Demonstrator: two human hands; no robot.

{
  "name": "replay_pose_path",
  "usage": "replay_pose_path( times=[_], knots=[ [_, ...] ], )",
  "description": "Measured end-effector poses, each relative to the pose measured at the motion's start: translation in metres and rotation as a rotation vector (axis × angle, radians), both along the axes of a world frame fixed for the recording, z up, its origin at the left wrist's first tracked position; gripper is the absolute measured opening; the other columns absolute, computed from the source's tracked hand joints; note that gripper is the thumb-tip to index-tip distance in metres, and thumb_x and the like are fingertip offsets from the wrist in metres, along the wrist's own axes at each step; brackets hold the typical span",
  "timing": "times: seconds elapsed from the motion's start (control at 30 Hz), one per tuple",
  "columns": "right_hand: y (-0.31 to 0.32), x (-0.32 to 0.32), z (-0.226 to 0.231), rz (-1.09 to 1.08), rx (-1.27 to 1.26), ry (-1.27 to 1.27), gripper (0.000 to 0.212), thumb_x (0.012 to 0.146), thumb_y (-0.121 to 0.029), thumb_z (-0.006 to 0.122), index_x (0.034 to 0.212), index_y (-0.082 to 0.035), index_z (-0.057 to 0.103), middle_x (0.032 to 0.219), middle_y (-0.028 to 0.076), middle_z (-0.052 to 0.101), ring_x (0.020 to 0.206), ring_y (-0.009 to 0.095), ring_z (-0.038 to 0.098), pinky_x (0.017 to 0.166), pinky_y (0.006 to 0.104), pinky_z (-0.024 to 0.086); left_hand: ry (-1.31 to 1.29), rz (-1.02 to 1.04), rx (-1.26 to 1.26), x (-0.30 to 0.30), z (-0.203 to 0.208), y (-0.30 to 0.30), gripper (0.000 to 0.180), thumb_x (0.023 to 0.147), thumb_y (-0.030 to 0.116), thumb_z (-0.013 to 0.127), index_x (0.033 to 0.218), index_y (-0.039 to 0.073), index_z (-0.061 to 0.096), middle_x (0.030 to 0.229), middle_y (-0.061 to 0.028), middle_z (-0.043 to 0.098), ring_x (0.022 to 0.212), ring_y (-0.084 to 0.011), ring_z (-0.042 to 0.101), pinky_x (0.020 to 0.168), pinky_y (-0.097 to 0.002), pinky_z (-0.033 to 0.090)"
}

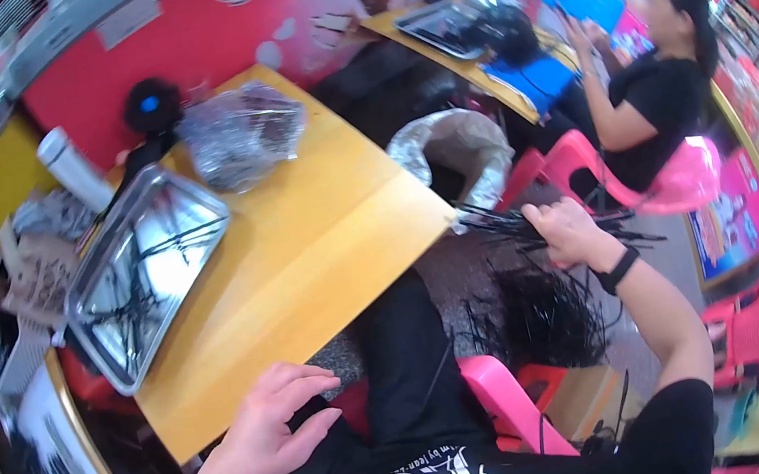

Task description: Sorting and inspecting black plastic rods or fan components.

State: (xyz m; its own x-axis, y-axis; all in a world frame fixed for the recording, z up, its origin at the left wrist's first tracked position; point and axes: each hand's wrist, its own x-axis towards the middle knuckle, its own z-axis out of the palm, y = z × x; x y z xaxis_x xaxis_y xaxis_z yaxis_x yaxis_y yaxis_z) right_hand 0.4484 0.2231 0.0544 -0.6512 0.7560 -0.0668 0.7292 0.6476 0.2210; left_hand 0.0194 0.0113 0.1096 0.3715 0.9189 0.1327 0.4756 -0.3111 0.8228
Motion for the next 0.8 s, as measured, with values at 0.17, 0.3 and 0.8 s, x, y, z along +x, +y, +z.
replay_pose_path(
  times=[0.17, 0.3, 0.8],
  knots=[
    [-0.018, -0.068, 0.073, 0.134, 0.018, -0.05, 0.037, 0.059, -0.005, 0.061, 0.093, -0.004, 0.047, 0.07, 0.013, 0.061, 0.069, 0.033, 0.062, 0.061, 0.0448, 0.043, -0.054, 0.154, -0.029, -0.031, -0.031, -0.046, 0.026, 0.083, 0.008, 0.066, 0.107, 0.001, 0.063, 0.1, -0.0147, 0.065, 0.094, -0.0298, 0.061, 0.082, -0.0363, 0.048],
    [-0.024, -0.156, 0.133, 0.33, 0.047, -0.018, 0.033, 0.061, -0.006, 0.06, 0.091, -0.004, 0.048, 0.069, 0.014, 0.06, 0.068, 0.034, 0.062, 0.059, 0.0437, 0.043, -0.088, 0.186, 0.015, -0.05, -0.032, -0.064, 0.025, 0.085, 0.012, 0.064, 0.107, 0.0, 0.062, 0.098, -0.0155, 0.064, 0.094, -0.0314, 0.06, 0.081, -0.0371, 0.048],
    [-0.029, -0.528, 0.152, 1.138, -0.019, -0.032, 0.035, 0.064, -0.003, 0.058, 0.096, -0.002, 0.045, 0.062, 0.013, 0.058, 0.063, 0.036, 0.06, 0.052, 0.0442, 0.044, -0.19, 0.824, 0.244, -0.143, -0.047, -0.104, 0.016, 0.08, 0.003, 0.064, 0.094, -0.003, 0.066, 0.087, -0.0165, 0.067, 0.083, -0.0294, 0.065, 0.074, -0.0342, 0.05]
  ],
)
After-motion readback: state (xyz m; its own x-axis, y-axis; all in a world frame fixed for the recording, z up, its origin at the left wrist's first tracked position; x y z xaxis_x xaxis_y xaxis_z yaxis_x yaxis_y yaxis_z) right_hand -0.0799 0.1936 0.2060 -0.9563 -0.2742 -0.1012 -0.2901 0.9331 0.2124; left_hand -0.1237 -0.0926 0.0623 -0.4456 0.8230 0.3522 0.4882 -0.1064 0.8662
